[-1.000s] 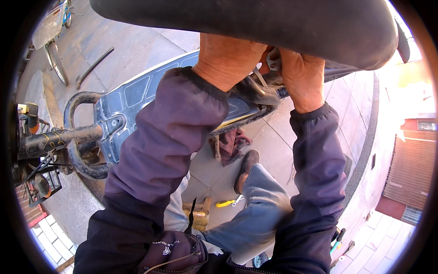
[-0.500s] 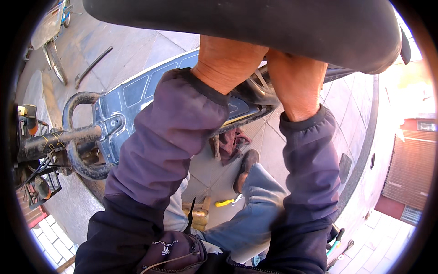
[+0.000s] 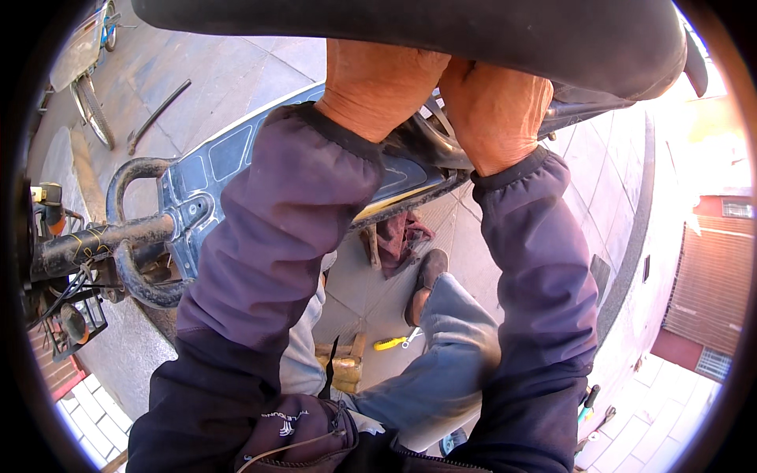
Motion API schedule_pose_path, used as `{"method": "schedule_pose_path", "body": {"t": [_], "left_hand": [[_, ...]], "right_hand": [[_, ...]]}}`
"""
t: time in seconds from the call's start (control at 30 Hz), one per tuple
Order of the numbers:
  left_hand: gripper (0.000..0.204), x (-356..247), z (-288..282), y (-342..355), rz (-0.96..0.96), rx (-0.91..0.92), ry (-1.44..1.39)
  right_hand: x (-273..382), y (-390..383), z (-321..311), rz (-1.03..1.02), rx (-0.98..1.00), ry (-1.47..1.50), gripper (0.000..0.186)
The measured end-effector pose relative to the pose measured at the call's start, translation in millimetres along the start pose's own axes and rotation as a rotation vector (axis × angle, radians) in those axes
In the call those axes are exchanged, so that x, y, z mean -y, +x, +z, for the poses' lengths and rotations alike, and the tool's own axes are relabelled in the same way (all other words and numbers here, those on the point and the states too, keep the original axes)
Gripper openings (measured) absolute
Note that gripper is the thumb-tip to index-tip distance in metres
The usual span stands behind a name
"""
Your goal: The person sits on the ground and uses a multi-tool wrench to tighten a bolt on the rear frame of a blue scooter. The person repeatedly adjusts the tool and applies force to the fastener near the seat.
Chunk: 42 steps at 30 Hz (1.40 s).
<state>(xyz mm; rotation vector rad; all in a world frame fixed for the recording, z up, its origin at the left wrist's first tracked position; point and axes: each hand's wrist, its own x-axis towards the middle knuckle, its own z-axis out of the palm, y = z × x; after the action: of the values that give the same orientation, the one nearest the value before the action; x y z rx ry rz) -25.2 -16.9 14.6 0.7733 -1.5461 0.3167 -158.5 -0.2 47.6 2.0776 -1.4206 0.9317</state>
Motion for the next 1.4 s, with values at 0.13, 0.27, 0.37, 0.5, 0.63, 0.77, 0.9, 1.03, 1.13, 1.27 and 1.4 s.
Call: {"method": "schedule_pose_path", "body": {"t": [0.13,0.27,0.37,0.5,0.63,0.77,0.9,1.03,1.13,1.27,1.4], "left_hand": [[0.039,1,8,6,0.056,-0.079,0.076],[0.037,-9,-4,9,-0.135,0.077,-0.198],[0.036,-22,-4,6,-0.049,0.139,0.331],[0.036,-15,-14,-4,-0.121,-0.099,0.269],[0.032,-31,-29,-8,-0.452,-0.054,-0.086],[0.030,-17,-34,-12,-0.362,-0.047,-0.033],[0.027,-15,-34,-5,-0.403,0.025,-0.145],[0.027,-17,-35,-3,-0.475,0.002,-0.229],[0.026,-24,-35,4,-0.255,-0.195,-0.148],[0.016,-49,-32,2,-0.371,-0.135,-0.263],[0.028,-64,-37,-3,-0.664,0.198,-0.372]], "right_hand": [[-10,9,-5,-0.128,-0.017,0.065,0.028],[-1,10,1,-0.122,-0.094,0.049,0.024],[11,9,8,-0.061,-0.123,0.067,0.022],[14,13,-1,0.039,-0.093,0.240,0.020],[27,12,-11,0.201,-0.072,0.434,0.019],[34,9,-15,0.349,0.005,0.684,0.019],[19,-3,-21,0.438,0.181,0.784,0.023],[10,-14,-32,0.697,0.393,1.062,0.022],[5,-19,-36,0.767,0.436,1.212,0.022],[0,-18,-45,0.734,0.429,1.031,0.025],[-2,-33,-39,0.371,0.170,0.529,0.029]]}}
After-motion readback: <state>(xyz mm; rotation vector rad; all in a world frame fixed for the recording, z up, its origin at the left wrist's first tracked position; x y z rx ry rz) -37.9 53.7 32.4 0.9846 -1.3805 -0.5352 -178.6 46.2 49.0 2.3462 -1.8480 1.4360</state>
